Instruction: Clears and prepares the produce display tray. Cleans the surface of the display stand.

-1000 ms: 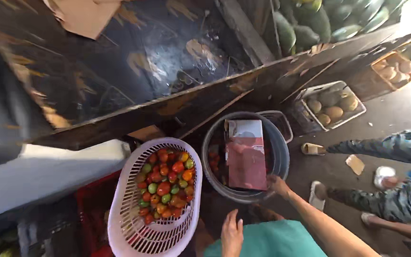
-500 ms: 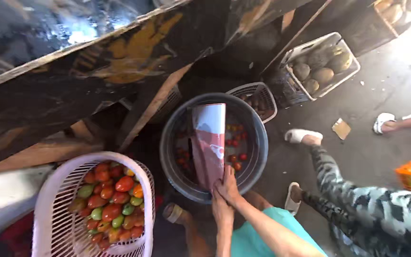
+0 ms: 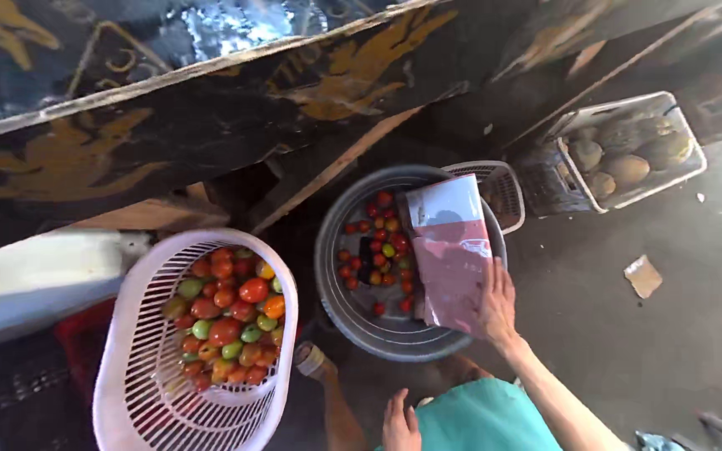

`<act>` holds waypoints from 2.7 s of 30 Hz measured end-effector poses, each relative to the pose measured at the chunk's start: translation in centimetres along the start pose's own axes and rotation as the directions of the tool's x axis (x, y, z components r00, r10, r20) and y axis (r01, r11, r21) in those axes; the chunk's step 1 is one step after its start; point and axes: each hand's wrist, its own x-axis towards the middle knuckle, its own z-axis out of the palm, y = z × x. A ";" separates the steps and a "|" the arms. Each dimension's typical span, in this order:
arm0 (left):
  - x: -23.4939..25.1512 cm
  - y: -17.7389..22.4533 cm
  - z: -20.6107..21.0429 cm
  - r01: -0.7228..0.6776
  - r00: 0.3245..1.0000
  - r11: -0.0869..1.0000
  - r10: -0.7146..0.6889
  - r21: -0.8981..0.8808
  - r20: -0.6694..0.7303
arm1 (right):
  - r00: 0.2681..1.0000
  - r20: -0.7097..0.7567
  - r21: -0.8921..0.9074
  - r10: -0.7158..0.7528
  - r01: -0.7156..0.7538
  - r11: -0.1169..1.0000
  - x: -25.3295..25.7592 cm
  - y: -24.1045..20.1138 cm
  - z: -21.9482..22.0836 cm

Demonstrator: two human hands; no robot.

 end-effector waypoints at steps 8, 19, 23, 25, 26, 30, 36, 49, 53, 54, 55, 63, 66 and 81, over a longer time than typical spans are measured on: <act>-1.9 -1.8 1.3 -0.095 0.994 0.984 0.084 -0.151 -0.074 | 0.679 0.645 0.066 -0.350 0.407 0.911 9.5 -14.8 12.5; -3.9 -4.2 -2.7 -0.029 0.968 0.973 -0.030 -0.228 -0.249 | 0.569 0.768 -0.214 -0.294 0.661 0.720 14.6 -16.1 14.4; -4.5 -3.7 -3.8 -0.107 0.960 0.959 0.031 -0.263 -0.278 | 0.775 0.445 -0.024 -0.449 0.512 0.859 12.4 -12.8 5.9; -4.3 -3.0 -4.4 -0.123 0.968 0.957 0.058 -0.262 -0.243 | 0.862 0.287 0.050 -0.419 0.423 0.905 11.3 -11.3 3.8; -4.3 -2.6 -4.7 -0.130 0.973 0.959 0.074 -0.252 -0.219 | 0.902 0.321 0.078 -0.288 0.278 0.957 11.0 -10.6 3.3; -4.5 -0.4 -7.3 -0.251 0.959 0.960 0.230 -0.121 -0.164 | 0.908 0.329 0.329 0.258 -0.366 0.870 11.5 -8.9 1.2; -4.1 1.3 -17.1 -0.478 0.868 0.878 0.476 0.024 -0.138 | 0.949 0.266 0.426 0.168 -0.272 0.863 8.5 -8.7 -1.7; -7.1 29.1 -69.8 -0.496 -0.011 0.422 0.871 0.759 -0.491 | 0.938 -0.065 0.933 0.339 -0.064 0.355 6.3 -34.7 -27.1; -0.6 35.7 -74.9 -0.480 0.092 0.507 0.841 0.716 -0.534 | 0.946 -0.280 0.749 0.163 0.109 0.654 16.3 -43.7 -31.4; 0.9 36.3 -75.4 -0.477 0.123 0.539 0.823 0.694 -0.555 | 0.942 -0.323 0.663 0.089 0.158 0.731 19.4 -45.0 -31.7; 2.0 36.5 -75.6 -0.474 0.150 0.572 0.802 0.670 -0.579 | 0.930 -0.367 0.545 0.003 0.213 0.811 22.9 -46.0 -31.9; 3.4 35.7 -76.7 -0.310 -0.123 0.571 0.769 0.760 -0.628 | 0.959 -0.120 -0.138 -0.257 0.241 0.961 41.4 -50.8 -23.0; 3.8 35.6 -76.8 -0.199 -0.271 0.618 0.711 0.760 -0.649 | 0.924 -0.202 0.179 -0.324 0.360 0.915 42.8 -54.7 -25.2; 3.8 35.9 -76.9 -0.116 -0.359 0.599 0.719 0.792 -0.596 | 0.749 0.019 0.450 -0.663 0.585 0.674 48.5 -72.2 -19.3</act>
